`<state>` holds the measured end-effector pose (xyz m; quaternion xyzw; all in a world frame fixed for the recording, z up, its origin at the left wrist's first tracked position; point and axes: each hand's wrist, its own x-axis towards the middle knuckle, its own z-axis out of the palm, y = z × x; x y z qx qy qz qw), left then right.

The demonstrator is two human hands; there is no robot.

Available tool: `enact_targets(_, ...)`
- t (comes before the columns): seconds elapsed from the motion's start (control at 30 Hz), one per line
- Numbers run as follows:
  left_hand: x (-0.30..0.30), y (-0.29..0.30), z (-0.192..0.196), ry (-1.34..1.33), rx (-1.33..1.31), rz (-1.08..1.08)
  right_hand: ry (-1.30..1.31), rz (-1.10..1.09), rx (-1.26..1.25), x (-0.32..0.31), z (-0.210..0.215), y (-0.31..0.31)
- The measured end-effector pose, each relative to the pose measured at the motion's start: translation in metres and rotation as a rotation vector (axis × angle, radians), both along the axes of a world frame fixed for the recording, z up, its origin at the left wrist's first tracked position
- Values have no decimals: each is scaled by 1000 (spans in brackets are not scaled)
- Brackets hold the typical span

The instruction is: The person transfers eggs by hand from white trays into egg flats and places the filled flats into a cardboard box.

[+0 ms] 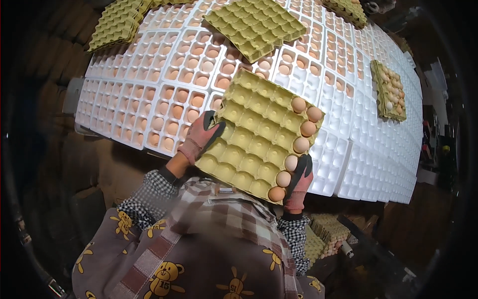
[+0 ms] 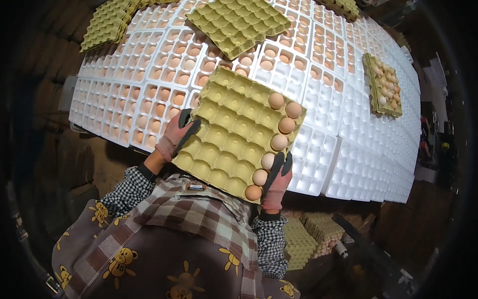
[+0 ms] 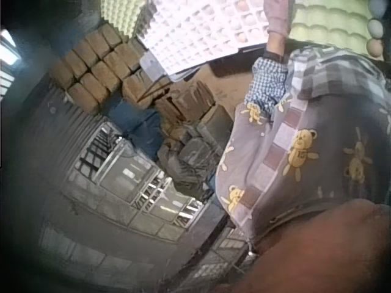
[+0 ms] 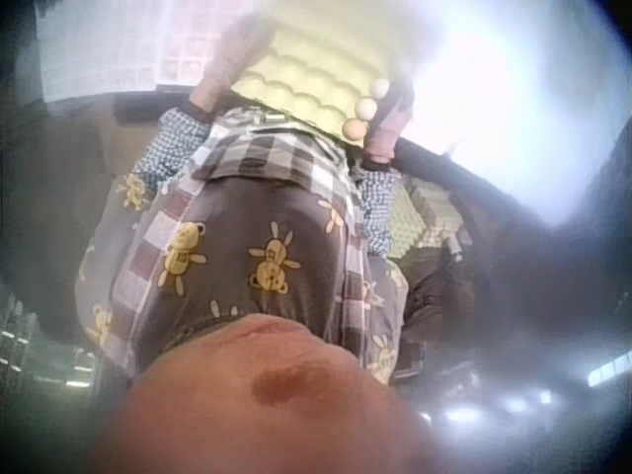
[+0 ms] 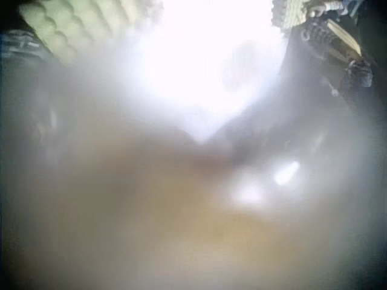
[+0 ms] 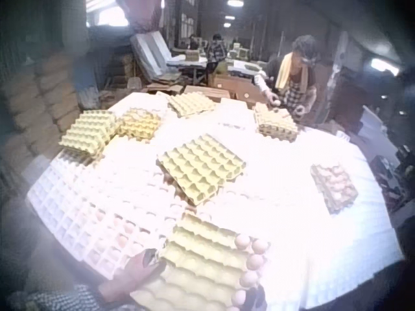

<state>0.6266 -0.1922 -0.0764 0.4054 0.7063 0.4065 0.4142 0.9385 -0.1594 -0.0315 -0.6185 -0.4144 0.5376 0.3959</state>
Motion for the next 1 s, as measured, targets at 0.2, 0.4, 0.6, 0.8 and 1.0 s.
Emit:
enact_targets(0.2, -98, -48, 23, -218, 133, 252, 74, 139, 66, -94, 13, 6)
enact_targets(0.4, -166, -82, -7, -361, 10, 445, 0, 379, 169, -159, -33, 18)
enact_targets(0.6, -100, -69, 65, 849, 186, 270, -896, 1126, 571, -117, 40, -13)
enact_targets(0.8, -5, -37, 91, 483, 245, -273, 232, 661, -141, -102, 21, 11)
enact_targets(1.0, -3, -32, 84, 379, 270, -216, 253, 528, -270, -102, 25, 58)
